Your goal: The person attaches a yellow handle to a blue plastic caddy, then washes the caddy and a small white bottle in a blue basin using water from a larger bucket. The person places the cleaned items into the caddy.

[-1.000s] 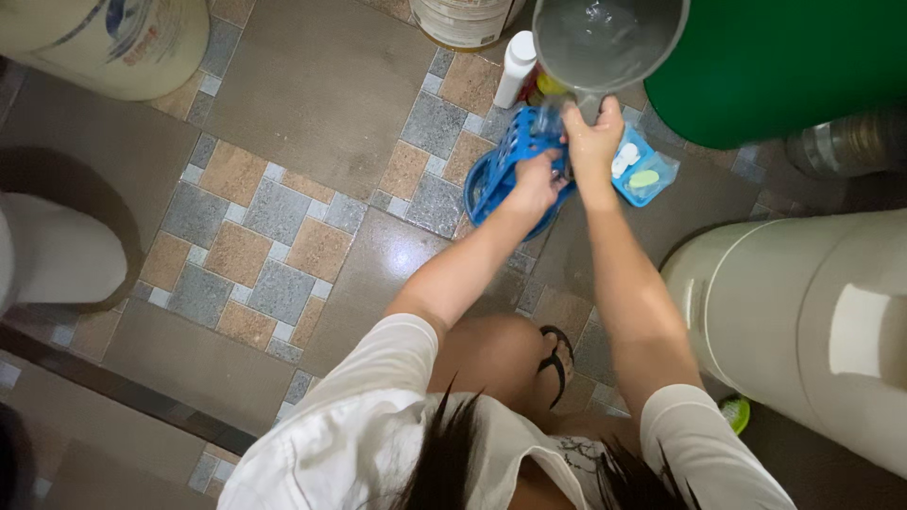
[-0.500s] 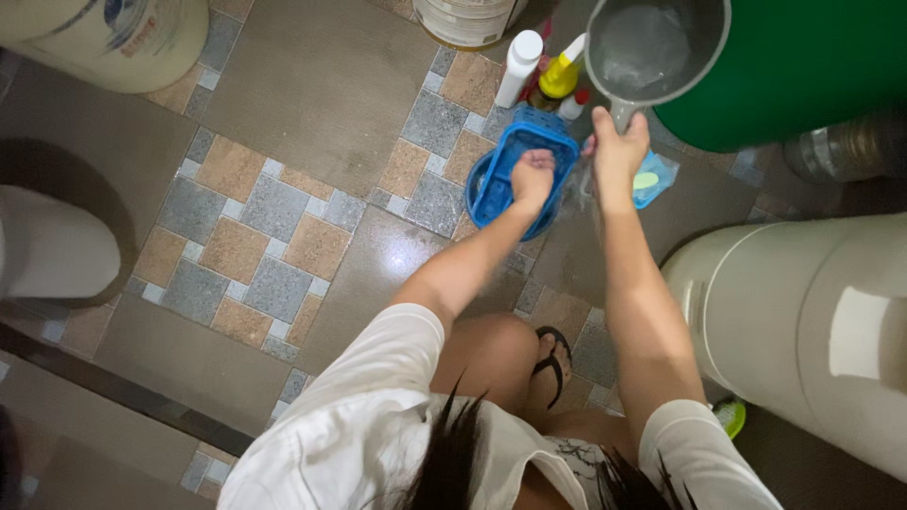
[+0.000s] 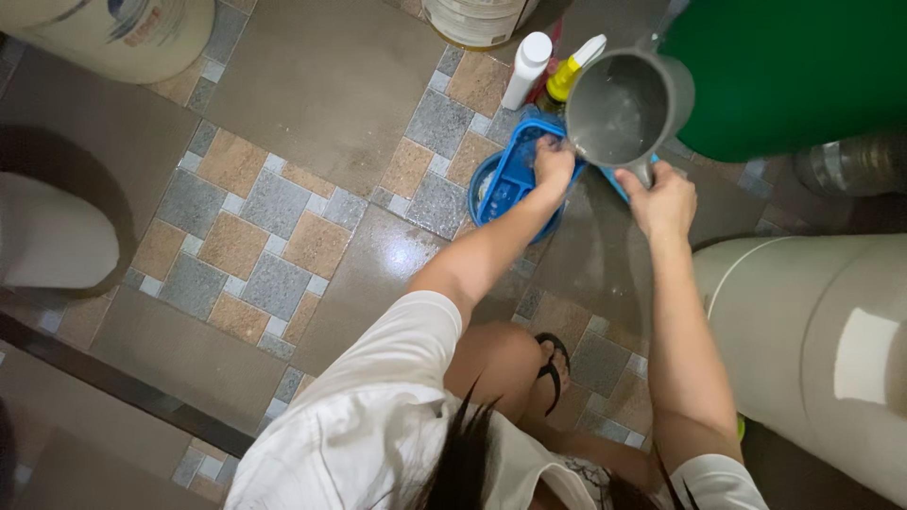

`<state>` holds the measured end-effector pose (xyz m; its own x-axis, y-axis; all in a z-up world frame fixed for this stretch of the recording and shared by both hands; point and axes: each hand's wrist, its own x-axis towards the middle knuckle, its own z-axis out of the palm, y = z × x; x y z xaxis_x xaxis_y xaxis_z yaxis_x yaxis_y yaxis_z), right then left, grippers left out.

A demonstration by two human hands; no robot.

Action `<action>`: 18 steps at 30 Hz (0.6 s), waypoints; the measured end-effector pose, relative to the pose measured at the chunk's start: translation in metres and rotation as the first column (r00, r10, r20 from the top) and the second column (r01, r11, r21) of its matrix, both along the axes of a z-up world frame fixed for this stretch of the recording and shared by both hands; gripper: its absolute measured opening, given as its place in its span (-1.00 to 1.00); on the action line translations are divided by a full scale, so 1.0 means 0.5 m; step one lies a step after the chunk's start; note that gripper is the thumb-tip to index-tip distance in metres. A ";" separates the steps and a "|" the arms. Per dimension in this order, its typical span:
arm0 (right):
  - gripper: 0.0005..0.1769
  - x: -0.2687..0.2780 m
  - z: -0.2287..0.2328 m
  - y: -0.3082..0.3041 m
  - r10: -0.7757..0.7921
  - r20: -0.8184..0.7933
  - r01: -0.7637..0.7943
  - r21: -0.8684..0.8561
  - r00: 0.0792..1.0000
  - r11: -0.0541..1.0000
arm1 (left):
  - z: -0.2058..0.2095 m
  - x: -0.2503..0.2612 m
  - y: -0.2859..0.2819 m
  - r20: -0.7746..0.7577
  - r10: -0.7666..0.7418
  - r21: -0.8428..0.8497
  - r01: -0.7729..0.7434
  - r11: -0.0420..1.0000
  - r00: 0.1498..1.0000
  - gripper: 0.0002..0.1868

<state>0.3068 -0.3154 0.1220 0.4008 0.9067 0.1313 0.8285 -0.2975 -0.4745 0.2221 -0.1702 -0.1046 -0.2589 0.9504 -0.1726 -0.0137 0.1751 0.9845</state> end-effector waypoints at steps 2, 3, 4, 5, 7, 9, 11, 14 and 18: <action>-0.46 -0.006 0.007 -0.002 0.008 -0.060 -0.008 -0.013 0.998 1.000 | 0.000 -0.005 0.010 0.309 0.009 -0.173 0.047 0.984 0.951 -0.49; -0.46 -0.009 0.008 -0.004 0.005 -0.114 -0.006 -0.008 0.994 1.000 | -0.001 -0.011 0.016 0.453 0.031 -0.249 0.093 0.964 0.891 -0.46; -0.47 -0.011 0.011 -0.003 0.005 -0.165 -0.005 -0.001 0.986 1.000 | -0.001 -0.021 0.023 0.576 0.069 -0.264 0.105 0.959 0.815 -0.50; -0.47 -0.012 0.013 -0.003 -0.019 -0.194 0.013 -0.035 0.981 0.999 | -0.003 -0.035 0.029 0.686 0.109 -0.277 0.120 0.953 0.720 -0.53; -0.48 -0.012 0.013 -0.002 -0.069 -0.251 0.043 -0.106 0.965 0.993 | -0.002 -0.051 0.041 0.766 0.182 -0.306 0.101 0.947 0.616 -0.58; -0.61 -0.006 0.008 -0.004 -0.108 -0.515 0.061 -0.106 0.851 0.992 | 0.001 -0.063 0.052 0.741 0.249 -0.342 0.031 0.939 0.624 -0.60; -0.68 0.006 0.000 -0.007 -0.107 -0.598 0.051 -0.110 0.794 0.993 | 0.005 -0.078 0.045 0.713 0.218 -0.340 0.056 0.939 0.666 -0.62; -0.71 0.038 -0.009 -0.016 -0.047 -0.566 -0.002 -0.086 0.823 0.996 | 0.021 -0.104 0.000 0.717 0.060 -0.199 0.121 0.973 0.695 -0.66; -0.70 0.083 0.002 -0.033 0.067 -0.638 -0.075 0.015 0.767 0.997 | 0.050 -0.157 -0.090 0.754 -0.235 0.070 0.280 0.958 0.613 -0.57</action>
